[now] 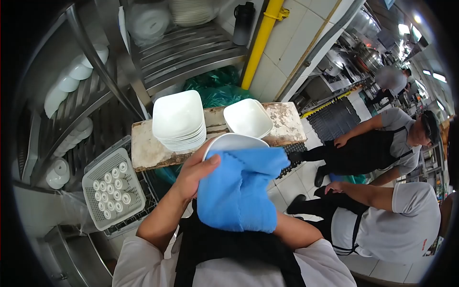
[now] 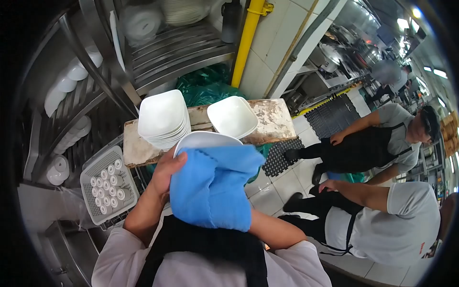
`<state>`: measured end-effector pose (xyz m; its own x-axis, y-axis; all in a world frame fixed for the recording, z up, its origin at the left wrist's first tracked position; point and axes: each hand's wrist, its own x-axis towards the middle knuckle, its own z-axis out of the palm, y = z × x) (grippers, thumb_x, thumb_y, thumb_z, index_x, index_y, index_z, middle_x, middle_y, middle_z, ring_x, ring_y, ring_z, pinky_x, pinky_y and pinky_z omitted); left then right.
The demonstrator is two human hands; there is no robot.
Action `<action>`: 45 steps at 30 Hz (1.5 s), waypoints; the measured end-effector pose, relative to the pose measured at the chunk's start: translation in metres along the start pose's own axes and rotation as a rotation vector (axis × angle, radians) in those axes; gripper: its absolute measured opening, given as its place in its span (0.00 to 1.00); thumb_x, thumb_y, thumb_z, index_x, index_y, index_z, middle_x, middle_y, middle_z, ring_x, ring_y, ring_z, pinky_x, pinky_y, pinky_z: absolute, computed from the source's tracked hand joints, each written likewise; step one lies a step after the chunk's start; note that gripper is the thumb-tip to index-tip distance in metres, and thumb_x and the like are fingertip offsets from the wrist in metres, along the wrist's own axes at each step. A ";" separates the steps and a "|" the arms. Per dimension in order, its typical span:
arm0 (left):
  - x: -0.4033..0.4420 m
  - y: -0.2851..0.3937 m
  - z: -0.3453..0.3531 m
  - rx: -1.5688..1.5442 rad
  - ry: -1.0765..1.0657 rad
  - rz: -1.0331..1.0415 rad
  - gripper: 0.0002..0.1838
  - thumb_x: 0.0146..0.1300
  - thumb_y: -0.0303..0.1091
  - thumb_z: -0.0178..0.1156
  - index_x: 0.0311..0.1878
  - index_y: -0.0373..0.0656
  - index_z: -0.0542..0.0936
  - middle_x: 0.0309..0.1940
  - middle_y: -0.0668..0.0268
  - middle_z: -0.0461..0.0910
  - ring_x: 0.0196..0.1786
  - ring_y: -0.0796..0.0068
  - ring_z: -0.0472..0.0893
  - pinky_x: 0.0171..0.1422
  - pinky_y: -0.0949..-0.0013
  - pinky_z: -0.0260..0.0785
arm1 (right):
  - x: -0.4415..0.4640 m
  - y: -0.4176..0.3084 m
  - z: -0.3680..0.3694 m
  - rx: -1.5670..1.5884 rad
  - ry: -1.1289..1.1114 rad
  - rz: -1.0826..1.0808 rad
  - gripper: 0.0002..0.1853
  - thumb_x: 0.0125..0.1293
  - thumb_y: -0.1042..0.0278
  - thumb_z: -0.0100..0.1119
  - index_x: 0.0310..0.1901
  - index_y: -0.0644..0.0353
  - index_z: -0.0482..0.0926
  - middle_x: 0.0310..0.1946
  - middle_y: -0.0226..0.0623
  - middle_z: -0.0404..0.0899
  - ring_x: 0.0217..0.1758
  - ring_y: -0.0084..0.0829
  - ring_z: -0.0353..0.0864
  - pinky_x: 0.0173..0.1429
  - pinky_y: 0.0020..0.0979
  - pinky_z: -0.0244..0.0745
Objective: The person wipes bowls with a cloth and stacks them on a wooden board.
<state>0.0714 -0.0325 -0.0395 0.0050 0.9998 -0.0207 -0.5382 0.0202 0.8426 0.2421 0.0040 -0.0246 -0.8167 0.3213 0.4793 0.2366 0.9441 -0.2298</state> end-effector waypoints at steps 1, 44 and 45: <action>0.001 0.003 0.002 0.001 0.007 0.005 0.31 0.71 0.40 0.53 0.71 0.34 0.60 0.63 0.55 0.69 0.65 0.66 0.69 0.69 0.64 0.61 | -0.002 -0.003 -0.004 0.025 -0.023 -0.012 0.21 0.48 0.55 0.66 0.44 0.54 0.76 0.47 0.41 0.73 0.53 0.44 0.73 0.59 0.42 0.67; 0.164 -0.115 -0.049 1.045 0.806 0.401 0.31 0.58 0.26 0.52 0.67 0.33 0.64 0.65 0.44 0.62 0.67 0.44 0.63 0.74 0.53 0.53 | -0.063 0.040 -0.054 0.342 -0.102 0.804 0.27 0.54 0.46 0.69 0.19 0.61 0.67 0.17 0.43 0.62 0.21 0.45 0.68 0.27 0.36 0.66; 0.169 -0.114 -0.048 1.050 0.831 0.445 0.32 0.58 0.26 0.52 0.69 0.33 0.62 0.66 0.43 0.61 0.68 0.44 0.62 0.74 0.53 0.53 | -0.064 0.042 -0.052 0.337 -0.081 0.773 0.27 0.54 0.46 0.69 0.19 0.61 0.67 0.17 0.42 0.63 0.21 0.44 0.68 0.27 0.36 0.66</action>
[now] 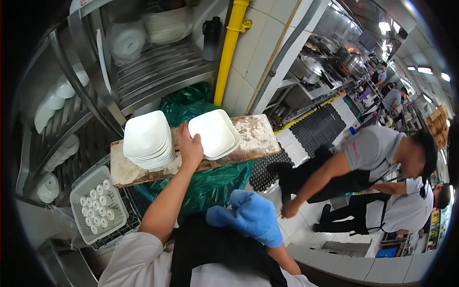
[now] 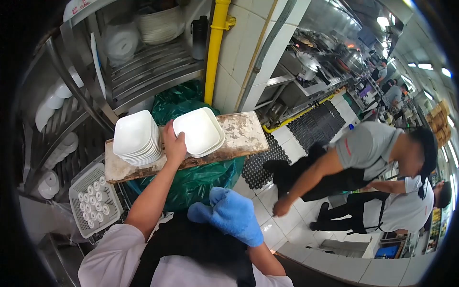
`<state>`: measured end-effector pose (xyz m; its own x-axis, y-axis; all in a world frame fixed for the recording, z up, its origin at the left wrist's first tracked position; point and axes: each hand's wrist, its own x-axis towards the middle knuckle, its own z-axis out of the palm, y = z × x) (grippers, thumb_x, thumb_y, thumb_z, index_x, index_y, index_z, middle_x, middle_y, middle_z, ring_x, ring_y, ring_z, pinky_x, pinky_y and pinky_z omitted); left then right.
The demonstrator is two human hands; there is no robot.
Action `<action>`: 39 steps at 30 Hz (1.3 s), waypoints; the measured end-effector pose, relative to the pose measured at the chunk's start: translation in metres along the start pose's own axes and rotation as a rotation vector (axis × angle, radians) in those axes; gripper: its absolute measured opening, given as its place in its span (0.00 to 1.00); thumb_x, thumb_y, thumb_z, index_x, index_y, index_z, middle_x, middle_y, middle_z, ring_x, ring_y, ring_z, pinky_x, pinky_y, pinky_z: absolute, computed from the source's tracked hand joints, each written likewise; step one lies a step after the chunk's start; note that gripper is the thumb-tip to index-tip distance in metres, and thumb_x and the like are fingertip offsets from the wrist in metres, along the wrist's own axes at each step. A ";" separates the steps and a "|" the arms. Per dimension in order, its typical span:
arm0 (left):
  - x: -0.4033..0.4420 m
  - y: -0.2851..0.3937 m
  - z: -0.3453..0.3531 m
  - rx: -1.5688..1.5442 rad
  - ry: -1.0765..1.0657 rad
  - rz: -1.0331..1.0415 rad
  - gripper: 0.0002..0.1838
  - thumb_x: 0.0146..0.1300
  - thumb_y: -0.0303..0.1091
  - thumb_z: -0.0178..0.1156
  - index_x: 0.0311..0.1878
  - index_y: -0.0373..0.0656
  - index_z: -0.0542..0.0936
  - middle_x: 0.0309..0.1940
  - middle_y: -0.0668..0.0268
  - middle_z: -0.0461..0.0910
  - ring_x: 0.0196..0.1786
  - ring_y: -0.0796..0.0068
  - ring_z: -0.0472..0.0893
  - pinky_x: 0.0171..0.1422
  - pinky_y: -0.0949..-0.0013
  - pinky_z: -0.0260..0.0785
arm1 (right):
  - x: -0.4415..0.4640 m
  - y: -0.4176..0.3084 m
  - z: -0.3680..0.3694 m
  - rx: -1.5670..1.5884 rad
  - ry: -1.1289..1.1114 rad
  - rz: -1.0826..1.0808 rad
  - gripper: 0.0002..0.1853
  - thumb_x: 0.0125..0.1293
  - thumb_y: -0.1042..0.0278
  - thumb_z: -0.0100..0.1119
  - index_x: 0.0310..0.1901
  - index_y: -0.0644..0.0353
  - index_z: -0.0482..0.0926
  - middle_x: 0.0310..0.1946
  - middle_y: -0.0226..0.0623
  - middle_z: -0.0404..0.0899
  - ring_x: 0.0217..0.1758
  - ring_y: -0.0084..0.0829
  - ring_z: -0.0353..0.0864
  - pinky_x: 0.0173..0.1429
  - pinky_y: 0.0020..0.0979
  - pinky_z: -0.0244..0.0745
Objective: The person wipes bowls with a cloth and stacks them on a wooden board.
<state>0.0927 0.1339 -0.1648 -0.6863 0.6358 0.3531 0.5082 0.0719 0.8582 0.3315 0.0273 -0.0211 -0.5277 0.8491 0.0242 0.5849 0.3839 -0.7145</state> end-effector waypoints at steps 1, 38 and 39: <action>0.004 0.000 0.002 0.000 0.007 -0.003 0.32 0.58 0.26 0.52 0.69 0.33 0.62 0.66 0.43 0.61 0.68 0.44 0.62 0.74 0.53 0.53 | 0.000 0.002 0.001 -0.001 0.013 -0.035 0.28 0.54 0.45 0.69 0.19 0.60 0.67 0.17 0.42 0.64 0.21 0.44 0.68 0.27 0.36 0.67; -0.021 0.058 -0.024 0.510 -0.814 0.582 0.22 0.62 0.27 0.51 0.60 0.44 0.75 0.46 0.59 0.80 0.49 0.56 0.77 0.54 0.59 0.71 | 0.012 0.012 -0.013 -0.110 -0.092 0.016 0.23 0.36 0.61 0.76 0.20 0.59 0.65 0.21 0.29 0.64 0.26 0.24 0.64 0.31 0.27 0.64; -0.019 0.058 -0.027 0.524 -0.840 0.582 0.22 0.62 0.27 0.50 0.60 0.44 0.76 0.46 0.59 0.80 0.49 0.56 0.77 0.54 0.58 0.71 | 0.012 0.013 -0.013 -0.106 -0.089 0.008 0.23 0.37 0.62 0.75 0.21 0.59 0.65 0.22 0.29 0.64 0.26 0.24 0.65 0.31 0.27 0.64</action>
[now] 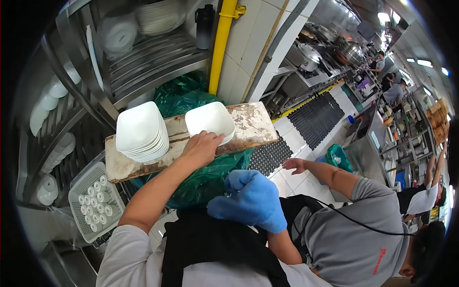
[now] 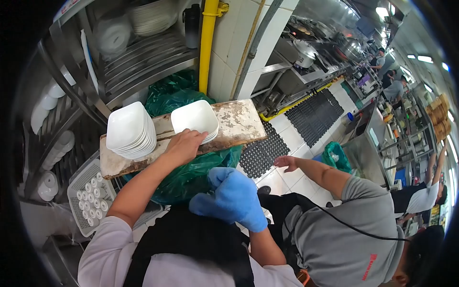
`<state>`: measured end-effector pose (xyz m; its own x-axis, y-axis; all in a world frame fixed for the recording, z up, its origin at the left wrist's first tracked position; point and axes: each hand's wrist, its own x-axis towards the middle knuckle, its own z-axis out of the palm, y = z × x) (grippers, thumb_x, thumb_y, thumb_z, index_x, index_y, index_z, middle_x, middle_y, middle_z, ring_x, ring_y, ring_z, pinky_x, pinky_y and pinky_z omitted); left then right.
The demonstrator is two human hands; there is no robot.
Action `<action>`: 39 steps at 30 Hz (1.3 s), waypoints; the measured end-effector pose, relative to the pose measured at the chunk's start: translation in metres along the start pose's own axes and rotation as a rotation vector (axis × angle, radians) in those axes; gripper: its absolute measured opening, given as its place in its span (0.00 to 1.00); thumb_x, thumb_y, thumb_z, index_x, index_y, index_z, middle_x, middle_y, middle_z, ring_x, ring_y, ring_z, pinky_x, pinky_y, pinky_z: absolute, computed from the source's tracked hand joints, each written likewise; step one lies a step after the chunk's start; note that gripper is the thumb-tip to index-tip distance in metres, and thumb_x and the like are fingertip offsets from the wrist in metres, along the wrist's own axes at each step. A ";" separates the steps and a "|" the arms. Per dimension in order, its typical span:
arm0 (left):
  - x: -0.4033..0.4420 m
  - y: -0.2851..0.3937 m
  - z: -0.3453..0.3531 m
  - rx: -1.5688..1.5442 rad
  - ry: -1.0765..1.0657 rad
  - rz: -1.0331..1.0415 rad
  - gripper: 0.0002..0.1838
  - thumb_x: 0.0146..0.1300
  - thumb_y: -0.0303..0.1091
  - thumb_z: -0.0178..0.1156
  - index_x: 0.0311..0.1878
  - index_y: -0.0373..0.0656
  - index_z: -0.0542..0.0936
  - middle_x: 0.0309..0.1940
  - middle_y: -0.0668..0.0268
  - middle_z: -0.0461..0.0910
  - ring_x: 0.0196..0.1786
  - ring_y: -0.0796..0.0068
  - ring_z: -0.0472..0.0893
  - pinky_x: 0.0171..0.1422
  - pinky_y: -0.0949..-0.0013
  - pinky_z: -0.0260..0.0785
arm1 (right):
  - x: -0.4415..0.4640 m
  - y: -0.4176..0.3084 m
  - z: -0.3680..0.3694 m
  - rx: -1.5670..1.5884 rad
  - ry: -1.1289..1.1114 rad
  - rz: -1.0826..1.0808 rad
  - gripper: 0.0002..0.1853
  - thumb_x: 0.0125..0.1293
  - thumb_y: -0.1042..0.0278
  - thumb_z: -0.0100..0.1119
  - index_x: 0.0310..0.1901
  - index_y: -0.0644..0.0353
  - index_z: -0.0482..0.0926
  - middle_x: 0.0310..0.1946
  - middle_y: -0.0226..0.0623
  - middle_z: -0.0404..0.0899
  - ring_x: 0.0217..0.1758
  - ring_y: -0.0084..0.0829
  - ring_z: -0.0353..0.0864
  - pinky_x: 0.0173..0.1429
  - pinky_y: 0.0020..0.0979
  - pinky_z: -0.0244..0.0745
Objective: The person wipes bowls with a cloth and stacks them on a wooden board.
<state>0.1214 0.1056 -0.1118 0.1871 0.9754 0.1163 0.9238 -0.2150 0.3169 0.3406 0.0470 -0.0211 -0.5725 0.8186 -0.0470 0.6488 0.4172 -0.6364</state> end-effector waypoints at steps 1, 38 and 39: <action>0.000 -0.001 0.001 0.005 -0.002 0.003 0.22 0.62 0.27 0.50 0.60 0.44 0.76 0.46 0.59 0.80 0.49 0.56 0.77 0.54 0.58 0.71 | 0.000 0.001 0.000 0.003 0.001 -0.008 0.23 0.37 0.63 0.75 0.21 0.59 0.65 0.22 0.29 0.64 0.26 0.24 0.65 0.32 0.27 0.64; -0.082 0.090 -0.066 -0.962 0.327 0.216 0.20 0.65 0.37 0.59 0.56 0.36 0.75 0.49 0.51 0.78 0.56 0.55 0.77 0.66 0.54 0.64 | 0.003 0.051 0.081 2.033 -0.041 -0.108 0.34 0.74 0.42 0.37 0.73 0.56 0.55 0.71 0.43 0.61 0.71 0.44 0.64 0.76 0.45 0.55; -0.081 0.094 -0.049 -0.624 0.393 0.271 0.21 0.63 0.40 0.60 0.55 0.36 0.76 0.50 0.49 0.77 0.57 0.52 0.75 0.68 0.51 0.61 | 0.011 0.054 0.084 2.031 -0.067 -0.100 0.34 0.74 0.42 0.37 0.73 0.56 0.55 0.71 0.43 0.61 0.71 0.44 0.64 0.76 0.45 0.55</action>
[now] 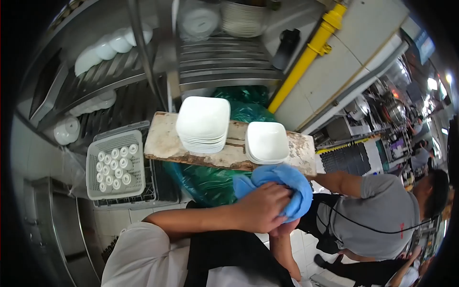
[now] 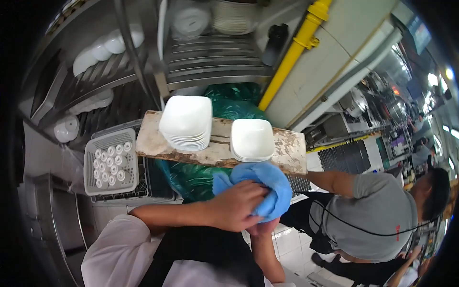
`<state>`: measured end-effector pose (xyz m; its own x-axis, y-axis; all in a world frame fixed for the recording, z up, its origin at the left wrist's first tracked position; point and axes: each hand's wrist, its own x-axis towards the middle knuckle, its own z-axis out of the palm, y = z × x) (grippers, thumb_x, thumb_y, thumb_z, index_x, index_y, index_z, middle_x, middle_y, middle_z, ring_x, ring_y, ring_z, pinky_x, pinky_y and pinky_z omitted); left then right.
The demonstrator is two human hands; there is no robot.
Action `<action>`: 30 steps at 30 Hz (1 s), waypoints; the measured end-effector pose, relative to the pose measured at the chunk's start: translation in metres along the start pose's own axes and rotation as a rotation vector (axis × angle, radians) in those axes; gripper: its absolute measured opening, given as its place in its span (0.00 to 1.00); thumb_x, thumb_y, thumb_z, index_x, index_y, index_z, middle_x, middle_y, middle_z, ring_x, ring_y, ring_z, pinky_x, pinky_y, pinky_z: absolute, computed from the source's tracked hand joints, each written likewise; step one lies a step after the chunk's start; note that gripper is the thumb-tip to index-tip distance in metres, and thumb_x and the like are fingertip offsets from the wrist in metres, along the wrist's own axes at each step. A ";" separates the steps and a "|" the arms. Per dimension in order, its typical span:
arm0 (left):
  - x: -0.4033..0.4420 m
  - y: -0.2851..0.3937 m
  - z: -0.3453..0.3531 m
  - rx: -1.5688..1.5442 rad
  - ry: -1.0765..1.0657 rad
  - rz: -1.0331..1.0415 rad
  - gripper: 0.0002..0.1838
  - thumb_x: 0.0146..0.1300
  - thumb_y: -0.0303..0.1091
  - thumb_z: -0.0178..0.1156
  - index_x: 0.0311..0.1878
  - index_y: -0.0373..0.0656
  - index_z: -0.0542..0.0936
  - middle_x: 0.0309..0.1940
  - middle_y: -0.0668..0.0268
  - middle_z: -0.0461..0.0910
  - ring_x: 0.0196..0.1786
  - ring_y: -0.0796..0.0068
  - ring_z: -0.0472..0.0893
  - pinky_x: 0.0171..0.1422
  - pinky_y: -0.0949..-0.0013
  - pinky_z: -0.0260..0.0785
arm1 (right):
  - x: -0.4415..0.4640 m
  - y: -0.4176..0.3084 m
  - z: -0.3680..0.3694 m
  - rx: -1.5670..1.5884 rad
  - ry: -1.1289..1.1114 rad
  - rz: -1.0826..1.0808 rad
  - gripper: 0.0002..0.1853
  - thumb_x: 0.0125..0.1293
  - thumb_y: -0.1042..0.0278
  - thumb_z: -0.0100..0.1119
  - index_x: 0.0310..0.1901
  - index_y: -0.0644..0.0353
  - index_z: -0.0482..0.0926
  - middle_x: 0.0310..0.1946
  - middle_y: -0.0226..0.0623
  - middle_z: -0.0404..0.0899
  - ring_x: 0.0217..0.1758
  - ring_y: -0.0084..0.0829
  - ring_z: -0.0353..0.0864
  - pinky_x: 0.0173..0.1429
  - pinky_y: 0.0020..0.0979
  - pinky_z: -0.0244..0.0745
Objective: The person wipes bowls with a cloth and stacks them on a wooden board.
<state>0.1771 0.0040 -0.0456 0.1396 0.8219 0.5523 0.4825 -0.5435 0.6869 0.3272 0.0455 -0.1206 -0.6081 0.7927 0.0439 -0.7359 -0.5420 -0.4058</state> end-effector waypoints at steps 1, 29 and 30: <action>-0.005 -0.001 0.002 0.329 -0.018 0.108 0.23 0.60 0.43 0.61 0.53 0.36 0.77 0.51 0.47 0.76 0.58 0.49 0.74 0.70 0.47 0.57 | 0.011 0.002 -0.009 -0.187 0.056 -0.096 0.33 0.74 0.44 0.37 0.72 0.58 0.56 0.69 0.43 0.63 0.70 0.43 0.65 0.75 0.44 0.56; -0.082 -0.123 -0.144 0.220 0.595 -0.563 0.67 0.45 0.35 0.76 0.76 0.38 0.34 0.74 0.44 0.50 0.75 0.48 0.58 0.73 0.58 0.59 | 0.250 0.118 0.137 -2.264 -1.089 0.434 0.55 0.60 0.21 0.43 0.75 0.61 0.48 0.76 0.55 0.41 0.80 0.55 0.35 0.80 0.44 0.39; -0.081 -0.123 -0.144 0.195 0.612 -0.557 0.67 0.45 0.35 0.76 0.76 0.37 0.33 0.75 0.44 0.48 0.75 0.48 0.57 0.73 0.58 0.59 | 0.248 0.118 0.142 -2.211 -1.091 0.468 0.51 0.60 0.27 0.48 0.73 0.62 0.53 0.72 0.55 0.51 0.75 0.52 0.46 0.76 0.43 0.47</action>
<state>-0.0178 -0.0206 -0.1071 -0.6274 0.6933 0.3545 0.4902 -0.0020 0.8716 0.0475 0.1385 -0.0279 -0.9407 0.0484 -0.3359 0.1872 0.8996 -0.3947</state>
